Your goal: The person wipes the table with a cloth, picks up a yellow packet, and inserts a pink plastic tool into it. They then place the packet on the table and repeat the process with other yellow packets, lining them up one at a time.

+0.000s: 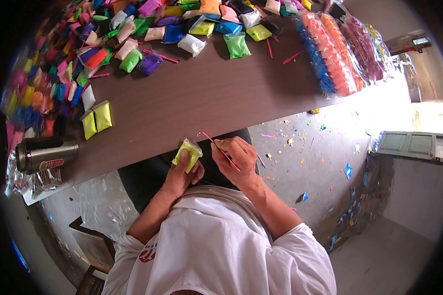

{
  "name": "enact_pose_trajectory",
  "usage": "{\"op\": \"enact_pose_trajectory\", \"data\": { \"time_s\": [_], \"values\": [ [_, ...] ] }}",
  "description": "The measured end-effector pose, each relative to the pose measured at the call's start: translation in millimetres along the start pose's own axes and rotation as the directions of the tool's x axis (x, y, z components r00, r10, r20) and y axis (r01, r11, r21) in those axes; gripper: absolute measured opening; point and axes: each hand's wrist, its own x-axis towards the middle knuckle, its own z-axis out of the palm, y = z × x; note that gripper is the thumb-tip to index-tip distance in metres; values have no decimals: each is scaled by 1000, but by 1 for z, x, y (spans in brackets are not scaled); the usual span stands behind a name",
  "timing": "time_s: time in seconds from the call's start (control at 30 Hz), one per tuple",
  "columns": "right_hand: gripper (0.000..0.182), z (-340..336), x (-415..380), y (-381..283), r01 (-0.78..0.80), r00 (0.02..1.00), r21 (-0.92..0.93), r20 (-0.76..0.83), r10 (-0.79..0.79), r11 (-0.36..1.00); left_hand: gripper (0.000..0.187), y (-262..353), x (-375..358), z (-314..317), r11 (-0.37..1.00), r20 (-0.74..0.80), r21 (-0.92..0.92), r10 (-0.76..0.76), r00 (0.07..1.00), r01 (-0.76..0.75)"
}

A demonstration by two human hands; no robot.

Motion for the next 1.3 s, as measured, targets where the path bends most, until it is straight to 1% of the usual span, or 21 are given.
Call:
{"op": "enact_pose_trajectory", "data": {
  "time_s": [0.03,0.17,0.37,0.47,0.5,0.6,0.63,0.7,0.73,0.77,0.8,0.87,0.97,1.07,1.13,1.2,1.27,1.3],
  "values": [
    [16,-3,-1,-3,-13,1000,-2,-7,13,1000,61,-1,0,-1,1000,17,7,-10,1000,10],
    [16,-7,1,-5,-23,999,16,-24,23,1000,61,-1,1,0,1000,7,30,-9,1000,9],
    [17,9,-5,-7,-38,998,60,45,36,997,59,0,0,3,1000,7,21,13,1000,-13],
    [17,18,-7,-5,-34,998,57,49,31,998,59,-1,0,4,1000,-4,-1,21,1000,-21],
    [17,18,-8,-3,-32,999,-5,27,32,999,60,-4,1,1,1000,-6,-10,10,1000,-10],
    [17,5,-16,14,-127,989,-135,-99,114,983,60,-4,-3,-2,1000,-6,-29,-9,1000,9],
    [14,-5,-17,16,-177,977,-154,-149,155,972,60,-3,-4,-3,999,-5,-34,-12,1000,11],
    [13,-24,-24,36,-237,931,-76,-301,205,968,60,-3,-4,-5,999,31,-44,-4,1000,6],
    [8,-34,-25,40,-388,829,141,-378,412,911,60,-3,-5,-6,999,48,-50,-1,999,4],
    [13,-49,-24,43,-554,676,241,-428,600,797,59,-4,-5,-7,998,52,-62,-4,999,8],
    [19,-63,-21,49,-637,539,336,-448,713,693,59,-4,-5,-7,997,58,-73,-6,998,10],
    [22,-87,-29,73,-627,377,558,-392,839,543,58,-5,-4,-7,996,74,-89,-3,997,10],
    [20,-97,-40,103,-600,160,758,-202,966,258,58,-5,-3,-6,995,90,-98,4,996,5],
    [20,-88,-31,96,-507,170,836,-144,975,211,57,-4,-5,-6,995,80,-98,9,997,-1],
    [20,-84,-28,65,-586,340,683,-280,898,435,57,-4,-7,-9,995,75,-99,19,997,-12],
    [19,-75,-26,35,-586,528,490,-372,763,645,57,-4,-8,-11,995,48,-101,23,999,-18],
    [17,-57,-20,4,-533,699,344,-335,632,773,57,-6,-10,-10,994,23,-111,13,1000,-10],
    [16,-44,-19,-5,-515,747,297,-305,591,804,57,-6,-11,-9,993,12,-119,6,1000,-5]
  ]
}}
